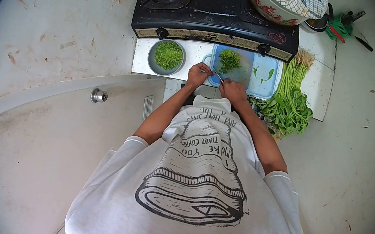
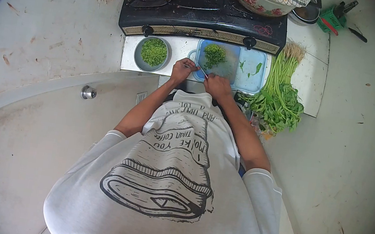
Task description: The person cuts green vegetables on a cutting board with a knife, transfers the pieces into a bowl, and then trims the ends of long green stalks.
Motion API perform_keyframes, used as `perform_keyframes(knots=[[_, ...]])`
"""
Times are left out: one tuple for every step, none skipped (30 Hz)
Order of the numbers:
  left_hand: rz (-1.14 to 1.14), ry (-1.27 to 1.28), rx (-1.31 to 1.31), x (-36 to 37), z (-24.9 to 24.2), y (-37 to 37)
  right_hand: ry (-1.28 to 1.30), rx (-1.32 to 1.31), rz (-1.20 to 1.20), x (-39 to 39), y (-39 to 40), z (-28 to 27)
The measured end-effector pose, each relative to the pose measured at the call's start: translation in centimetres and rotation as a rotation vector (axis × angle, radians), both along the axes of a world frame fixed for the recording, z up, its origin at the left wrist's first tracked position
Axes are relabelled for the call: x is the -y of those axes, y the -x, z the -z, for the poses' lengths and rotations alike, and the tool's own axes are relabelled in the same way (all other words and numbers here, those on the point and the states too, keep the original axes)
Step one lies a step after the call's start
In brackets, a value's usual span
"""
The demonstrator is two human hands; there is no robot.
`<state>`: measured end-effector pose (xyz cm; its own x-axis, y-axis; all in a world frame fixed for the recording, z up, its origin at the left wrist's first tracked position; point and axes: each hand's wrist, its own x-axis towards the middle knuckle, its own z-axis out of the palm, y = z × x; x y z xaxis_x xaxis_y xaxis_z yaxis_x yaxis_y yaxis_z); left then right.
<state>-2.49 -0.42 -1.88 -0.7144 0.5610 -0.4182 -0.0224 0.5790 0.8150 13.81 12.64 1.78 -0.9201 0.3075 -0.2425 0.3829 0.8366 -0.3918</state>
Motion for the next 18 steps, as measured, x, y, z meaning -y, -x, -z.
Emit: perform_keyframes(knots=[[-0.002,0.003,0.0,0.0,0.2,0.0,0.001,0.012,0.0,0.0,0.0,-0.1],[-0.008,-0.002,-0.007,-0.1,0.3,0.0,0.003,0.025,0.001,0.0,-0.1,-0.2],[-0.014,-0.007,-0.013,-0.1,0.4,0.0,0.004,0.037,0.002,0.0,-0.1,-0.2],[-0.019,-0.012,-0.019,-0.1,0.4,0.0,0.01,0.026,0.002,0.0,-0.3,0.0],[-0.021,-0.011,-0.014,-0.1,0.4,0.0,0.015,0.015,0.002,-0.1,-0.5,0.1],[-0.023,-0.011,-0.01,-0.2,0.2,0.0,0.02,0.003,0.003,-0.2,-0.7,0.3],[-0.025,-0.011,-0.005,-0.2,0.0,0.0,0.022,0.011,0.008,-0.3,-0.9,0.6],[-0.021,0.002,0.004,-0.3,-0.2,-0.1,0.023,0.02,0.013,-0.3,-1.0,0.9],[-0.017,0.015,0.012,-0.3,-0.3,-0.1,0.025,0.028,0.019,-0.4,-1.1,1.0],[-0.012,0.029,0.021,-0.3,-0.5,-0.1,0.023,0.021,0.017,-0.4,-1.1,1.1],[-0.014,0.013,0.009,-0.2,-0.4,-0.1,0.021,0.014,0.016,-0.4,-1.2,1.2],[-0.015,-0.002,-0.004,-0.2,0.1,-0.1,0.02,0.006,0.015,-0.3,-1.1,1.1],[-0.016,-0.017,-0.016,-0.1,0.5,0.0,0.024,0.019,0.005,-0.2,-1.1,1.0],[-0.019,-0.017,-0.016,-0.1,1.0,0.0,0.028,0.032,-0.006,-0.2,-1.1,0.8],[-0.023,-0.017,-0.017,-0.1,1.0,0.0,0.033,0.045,-0.017,-0.2,-0.9,0.4],[-0.027,-0.018,-0.017,-0.1,1.1,0.0,0.04,0.05,-0.013,-0.1,-0.8,0.0],[-0.028,-0.025,-0.013,-0.1,1.1,0.0,0.047,0.056,-0.01,-0.1,-0.8,-0.4],[-0.028,-0.033,-0.009,-0.1,1.2,0.0,0.053,0.062,-0.006,0.0,-0.7,-0.6]])
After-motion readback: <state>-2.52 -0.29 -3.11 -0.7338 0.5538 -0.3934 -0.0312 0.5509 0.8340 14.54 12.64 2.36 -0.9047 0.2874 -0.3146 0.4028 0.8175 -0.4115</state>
